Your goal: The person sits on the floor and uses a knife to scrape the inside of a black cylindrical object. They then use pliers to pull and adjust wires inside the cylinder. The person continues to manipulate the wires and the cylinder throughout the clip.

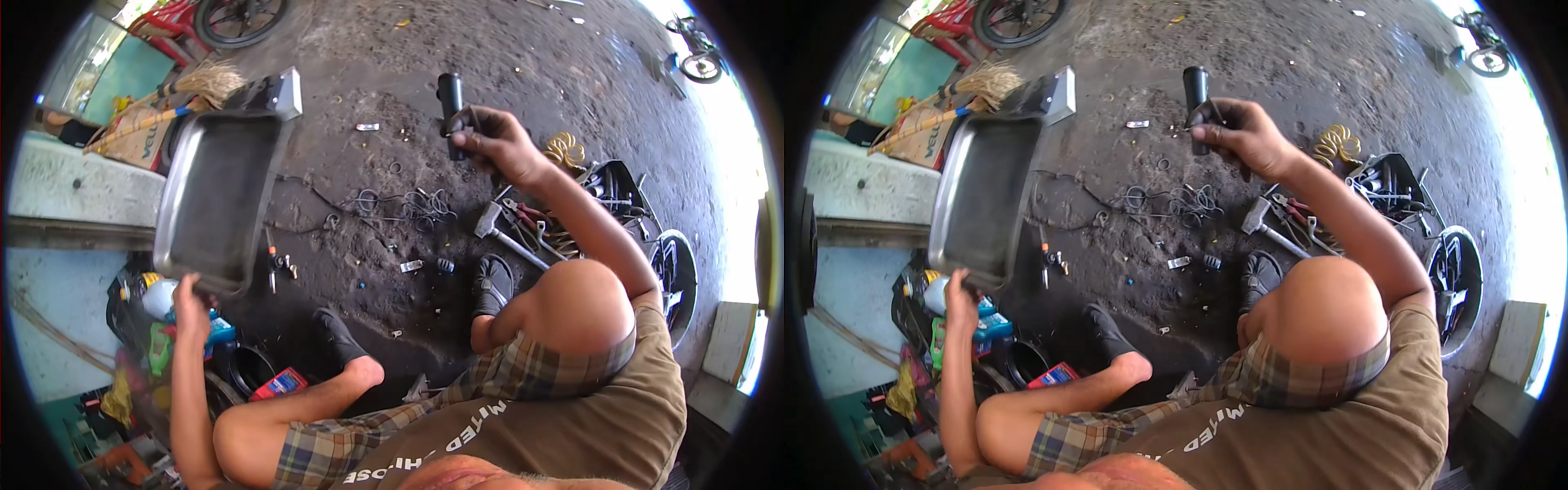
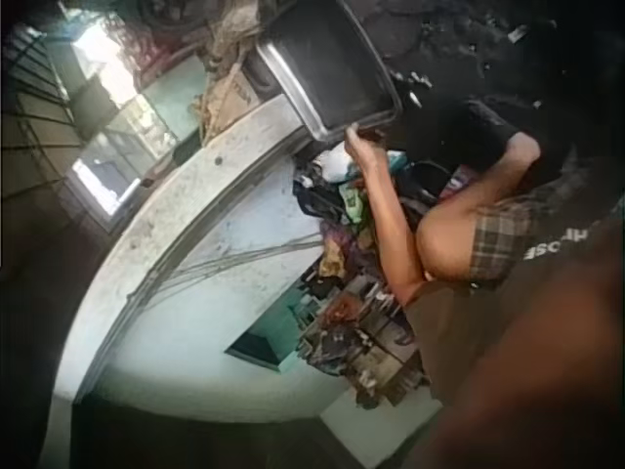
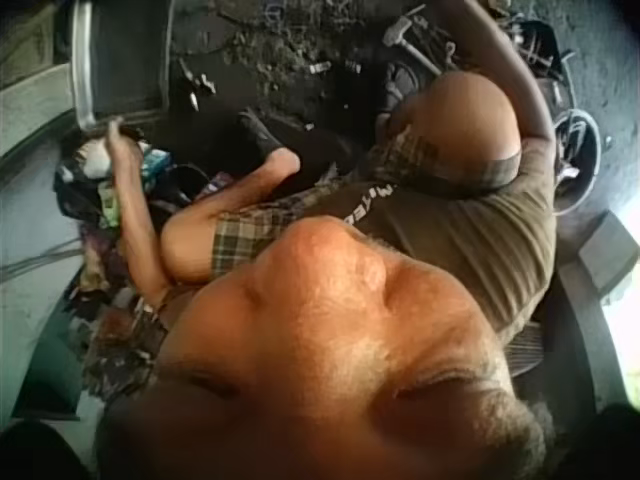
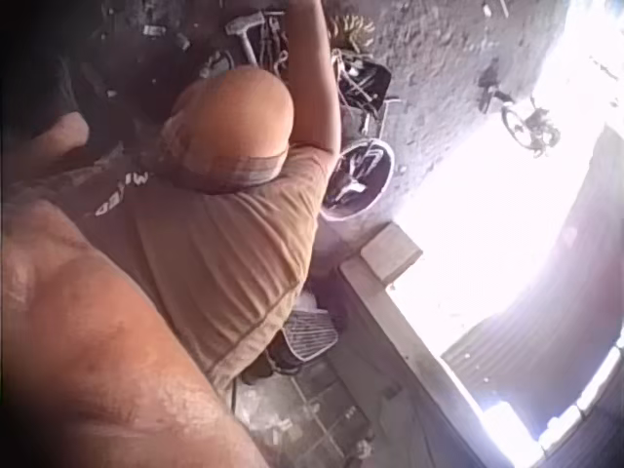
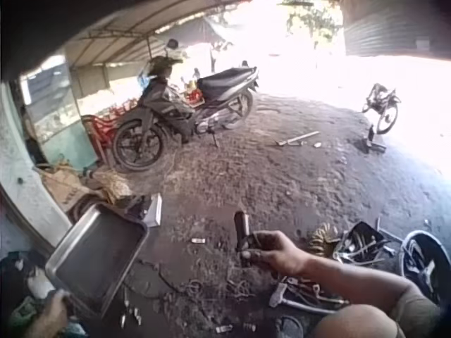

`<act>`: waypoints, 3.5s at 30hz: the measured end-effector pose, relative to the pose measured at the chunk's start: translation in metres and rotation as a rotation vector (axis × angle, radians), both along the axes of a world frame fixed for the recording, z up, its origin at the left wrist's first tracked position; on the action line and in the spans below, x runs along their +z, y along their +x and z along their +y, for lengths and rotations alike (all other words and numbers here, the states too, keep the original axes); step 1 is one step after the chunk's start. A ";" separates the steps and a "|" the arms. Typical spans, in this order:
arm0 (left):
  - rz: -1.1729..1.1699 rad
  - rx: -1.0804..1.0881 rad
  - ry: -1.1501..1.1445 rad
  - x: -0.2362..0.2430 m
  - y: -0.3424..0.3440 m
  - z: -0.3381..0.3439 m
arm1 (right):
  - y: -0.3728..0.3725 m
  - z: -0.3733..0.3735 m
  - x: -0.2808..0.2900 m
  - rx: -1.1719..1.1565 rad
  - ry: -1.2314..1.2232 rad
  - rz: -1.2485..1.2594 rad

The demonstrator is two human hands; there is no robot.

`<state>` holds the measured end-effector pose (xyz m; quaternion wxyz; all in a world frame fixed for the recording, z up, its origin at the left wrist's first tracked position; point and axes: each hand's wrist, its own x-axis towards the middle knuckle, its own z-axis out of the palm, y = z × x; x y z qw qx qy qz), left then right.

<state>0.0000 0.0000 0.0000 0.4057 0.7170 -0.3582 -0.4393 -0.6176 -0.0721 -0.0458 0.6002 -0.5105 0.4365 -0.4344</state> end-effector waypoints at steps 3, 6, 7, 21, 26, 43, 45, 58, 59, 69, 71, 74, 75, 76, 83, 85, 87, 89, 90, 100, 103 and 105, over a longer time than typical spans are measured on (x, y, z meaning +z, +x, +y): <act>0.003 -0.206 0.067 -0.042 -0.089 -0.079 | -0.018 -0.013 -0.020 -0.040 -0.006 -0.070; -0.053 -0.441 0.141 -0.076 -0.165 -0.129 | -0.028 -0.006 -0.056 -0.102 0.035 -0.102; -0.049 -0.505 0.162 -0.090 -0.186 -0.140 | -0.034 -0.008 -0.063 -0.119 0.036 -0.068; 0.354 -0.381 0.212 -0.254 -0.368 -0.163 | -0.077 -0.063 -0.112 -0.405 -0.508 0.495; 0.437 -0.276 0.182 -0.286 -0.361 -0.210 | -0.110 -0.043 -0.107 -0.585 -0.397 0.471; 0.294 -0.241 0.291 -0.374 -0.302 -0.277 | -0.127 0.028 -0.120 -0.799 -0.026 0.378; 0.286 -0.250 0.312 -0.375 -0.283 -0.282 | -0.128 0.027 -0.122 -0.818 -0.072 0.356; -0.784 -0.175 -0.519 -0.334 -0.283 -0.228 | -0.155 0.037 -0.131 -1.110 -0.132 0.228; -0.593 -0.350 -0.621 -0.318 -0.322 -0.206 | -0.159 0.043 -0.134 -1.105 -0.134 0.268; -0.966 -1.642 -0.270 -0.302 -0.379 -0.147 | -0.131 0.037 -0.147 -0.996 -0.196 0.312; -0.843 -1.475 -0.355 -0.263 -0.346 -0.149 | -0.124 0.037 -0.145 -0.985 -0.280 0.332; -0.869 -1.516 -0.345 -0.209 -0.284 -0.156 | -0.125 0.046 -0.144 -0.971 -0.148 0.361; -0.929 -1.576 -0.254 -0.195 -0.263 -0.158 | -0.124 0.050 -0.143 -0.977 -0.096 0.339; -0.994 -1.616 -0.203 -0.187 -0.237 -0.157 | -0.123 0.050 -0.143 -0.967 -0.109 0.321; -1.508 -1.703 0.486 -0.170 -0.113 -0.138 | -0.095 0.057 -0.141 -0.868 -0.125 0.257; -1.558 -1.701 0.449 -0.168 -0.127 -0.123 | -0.094 0.060 -0.142 -0.845 -0.109 0.267; -1.398 -1.700 0.122 -0.185 -0.150 -0.112 | -0.088 0.066 -0.133 -0.824 -0.081 0.311; -1.171 -1.709 -0.191 -0.210 -0.175 -0.098 | -0.081 0.066 -0.137 -0.787 -0.088 0.312; -1.124 -1.741 -0.206 -0.222 -0.200 -0.091 | -0.076 0.068 -0.135 -0.777 -0.031 0.318; -0.724 -1.762 -0.587 -0.343 -0.381 -0.006 | -0.047 0.055 -0.134 -0.648 -0.146 0.365; -0.660 -1.733 -0.422 -0.339 -0.376 -0.025 | -0.047 0.062 -0.130 -0.641 -0.139 0.377; -0.616 -1.528 -0.196 -0.318 -0.357 -0.050 | -0.050 0.068 -0.125 -0.685 -0.051 0.362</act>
